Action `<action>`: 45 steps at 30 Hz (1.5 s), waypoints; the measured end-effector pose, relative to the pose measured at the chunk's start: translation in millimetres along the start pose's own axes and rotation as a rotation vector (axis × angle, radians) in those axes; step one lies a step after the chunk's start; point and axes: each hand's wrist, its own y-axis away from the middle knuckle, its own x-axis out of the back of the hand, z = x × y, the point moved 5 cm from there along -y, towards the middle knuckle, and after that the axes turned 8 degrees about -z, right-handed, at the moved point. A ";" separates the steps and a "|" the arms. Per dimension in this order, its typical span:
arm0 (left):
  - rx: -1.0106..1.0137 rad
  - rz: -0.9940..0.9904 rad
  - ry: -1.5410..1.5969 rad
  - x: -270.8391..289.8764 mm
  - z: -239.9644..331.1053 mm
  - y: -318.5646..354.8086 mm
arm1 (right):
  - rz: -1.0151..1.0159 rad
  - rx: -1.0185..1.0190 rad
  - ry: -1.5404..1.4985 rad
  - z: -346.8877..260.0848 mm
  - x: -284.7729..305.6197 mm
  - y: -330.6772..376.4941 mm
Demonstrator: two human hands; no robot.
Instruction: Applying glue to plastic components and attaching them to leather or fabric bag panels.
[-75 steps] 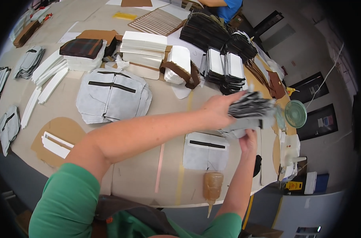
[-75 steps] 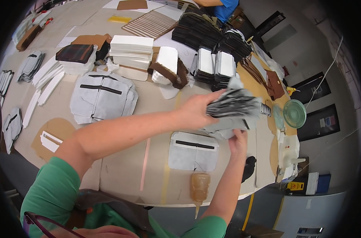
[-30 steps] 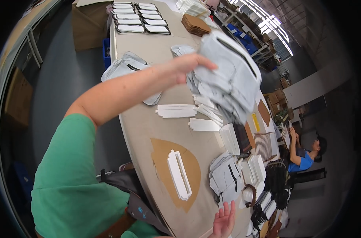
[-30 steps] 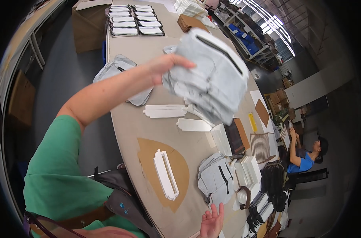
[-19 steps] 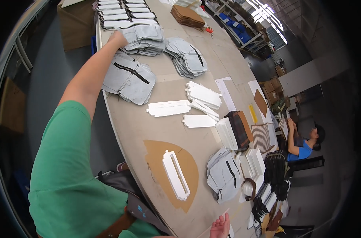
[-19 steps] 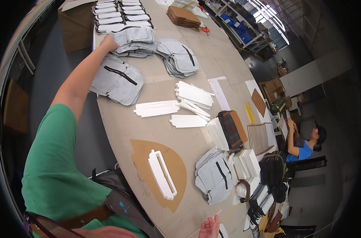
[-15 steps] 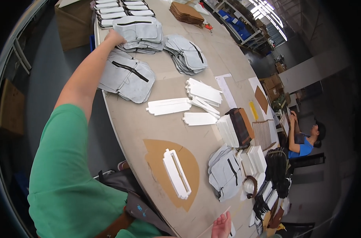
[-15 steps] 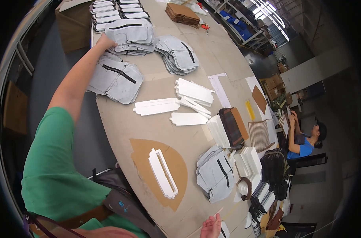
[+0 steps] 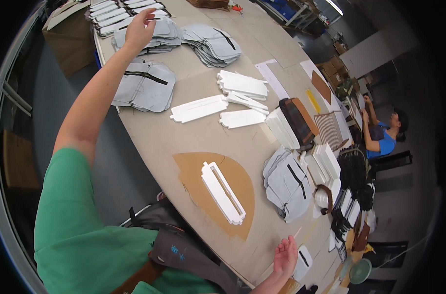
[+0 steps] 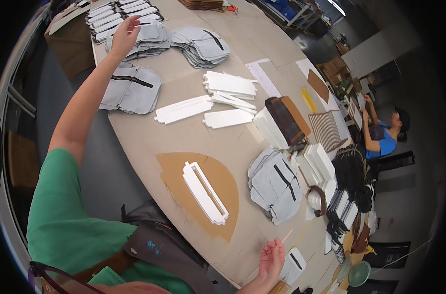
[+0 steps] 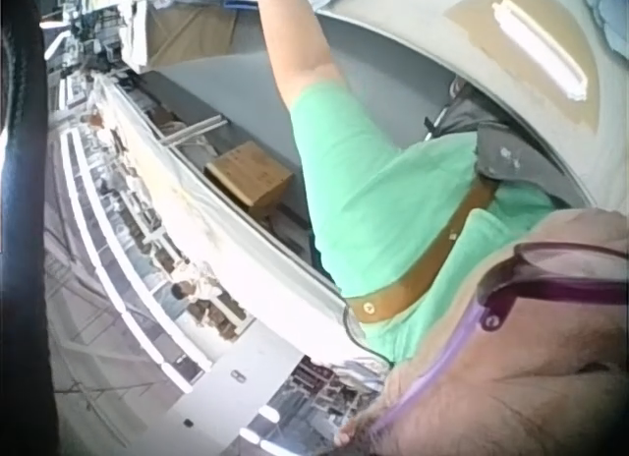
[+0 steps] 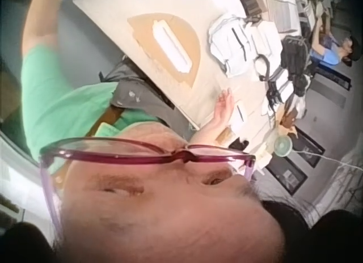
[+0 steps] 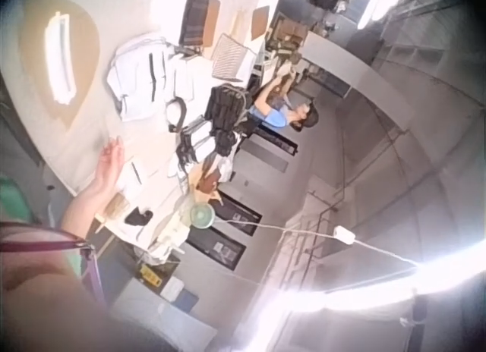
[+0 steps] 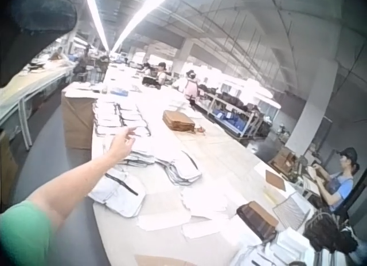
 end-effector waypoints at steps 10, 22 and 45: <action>-0.049 -1.132 0.768 -53.9 267.7 198.3 | 0.068 0.109 0.158 10.2 -11.4 5.0; -0.381 -1.325 0.597 -49.9 350.3 367.2 | 0.022 0.113 0.530 14.5 -29.9 28.3; -0.258 -1.373 0.568 -70.0 364.5 334.8 | 0.279 0.116 0.746 -4.9 50.3 52.8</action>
